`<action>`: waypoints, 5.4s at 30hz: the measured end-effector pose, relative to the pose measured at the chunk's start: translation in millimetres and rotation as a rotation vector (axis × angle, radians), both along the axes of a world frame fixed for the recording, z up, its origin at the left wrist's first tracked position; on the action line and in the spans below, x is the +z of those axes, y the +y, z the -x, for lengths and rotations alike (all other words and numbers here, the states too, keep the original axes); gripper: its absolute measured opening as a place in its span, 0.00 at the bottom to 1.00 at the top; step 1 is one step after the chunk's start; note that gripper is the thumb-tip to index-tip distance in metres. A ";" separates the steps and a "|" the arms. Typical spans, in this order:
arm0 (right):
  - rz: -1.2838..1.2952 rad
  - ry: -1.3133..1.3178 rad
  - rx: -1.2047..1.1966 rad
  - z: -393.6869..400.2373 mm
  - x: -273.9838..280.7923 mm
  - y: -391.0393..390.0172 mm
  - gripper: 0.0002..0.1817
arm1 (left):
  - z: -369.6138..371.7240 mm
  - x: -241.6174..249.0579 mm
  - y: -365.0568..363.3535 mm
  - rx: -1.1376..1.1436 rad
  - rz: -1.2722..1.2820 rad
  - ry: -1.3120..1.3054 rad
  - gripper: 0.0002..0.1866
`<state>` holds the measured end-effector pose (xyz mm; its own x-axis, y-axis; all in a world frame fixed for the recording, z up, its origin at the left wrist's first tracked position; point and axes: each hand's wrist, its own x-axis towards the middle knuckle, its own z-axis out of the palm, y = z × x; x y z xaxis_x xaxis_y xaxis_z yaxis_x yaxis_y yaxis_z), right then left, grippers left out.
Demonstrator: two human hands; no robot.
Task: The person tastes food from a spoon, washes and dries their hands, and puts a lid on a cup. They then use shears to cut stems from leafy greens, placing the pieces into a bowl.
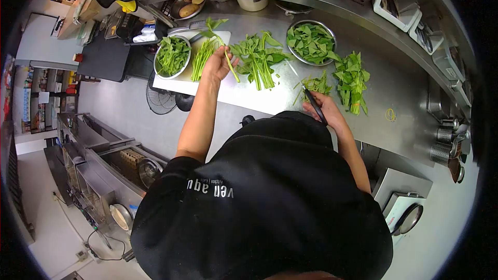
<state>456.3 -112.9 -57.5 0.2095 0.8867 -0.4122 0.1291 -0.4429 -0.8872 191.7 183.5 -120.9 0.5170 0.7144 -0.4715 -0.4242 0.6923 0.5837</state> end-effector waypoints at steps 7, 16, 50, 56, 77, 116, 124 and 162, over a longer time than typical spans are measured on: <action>0.098 0.275 0.179 5.1 8.5 19.5 0.18 | -10.8 22.5 -17.0 0.030 0.172 -0.069 0.07; 0.045 0.519 0.348 -14.4 -2.6 35.9 0.44 | -53.9 60.5 -25.5 -0.050 0.142 -0.266 0.10; -0.096 0.348 -0.051 -75.6 -10.0 12.7 0.24 | -209.1 65.4 -37.1 -0.282 0.088 -0.089 0.06; -0.051 0.332 -0.163 -81.7 -9.5 18.6 0.22 | -224.2 62.9 -40.4 -0.309 -0.041 0.061 0.04; 0.017 0.148 -0.090 -59.6 1.7 30.5 0.23 | -188.2 54.9 -72.6 -0.416 -0.343 0.414 0.09; -0.002 0.083 -0.113 -84.8 19.6 16.9 0.23 | -163.0 49.1 -54.4 -0.375 -1.077 0.861 0.09; 0.014 0.055 -0.076 -83.4 25.1 20.6 0.22 | -157.4 41.4 -50.0 -0.407 -1.102 0.874 0.10; 0.011 -0.090 0.588 123.1 53.3 189.3 0.30 | 72.4 56.4 -18.3 0.121 -0.589 0.774 0.11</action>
<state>333.1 76.3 -4.1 -0.2807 0.8605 -0.4251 0.4298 -0.2833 -0.8573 119.3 165.1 -64.5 0.1227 0.9720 -0.2004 0.1726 0.1779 0.9688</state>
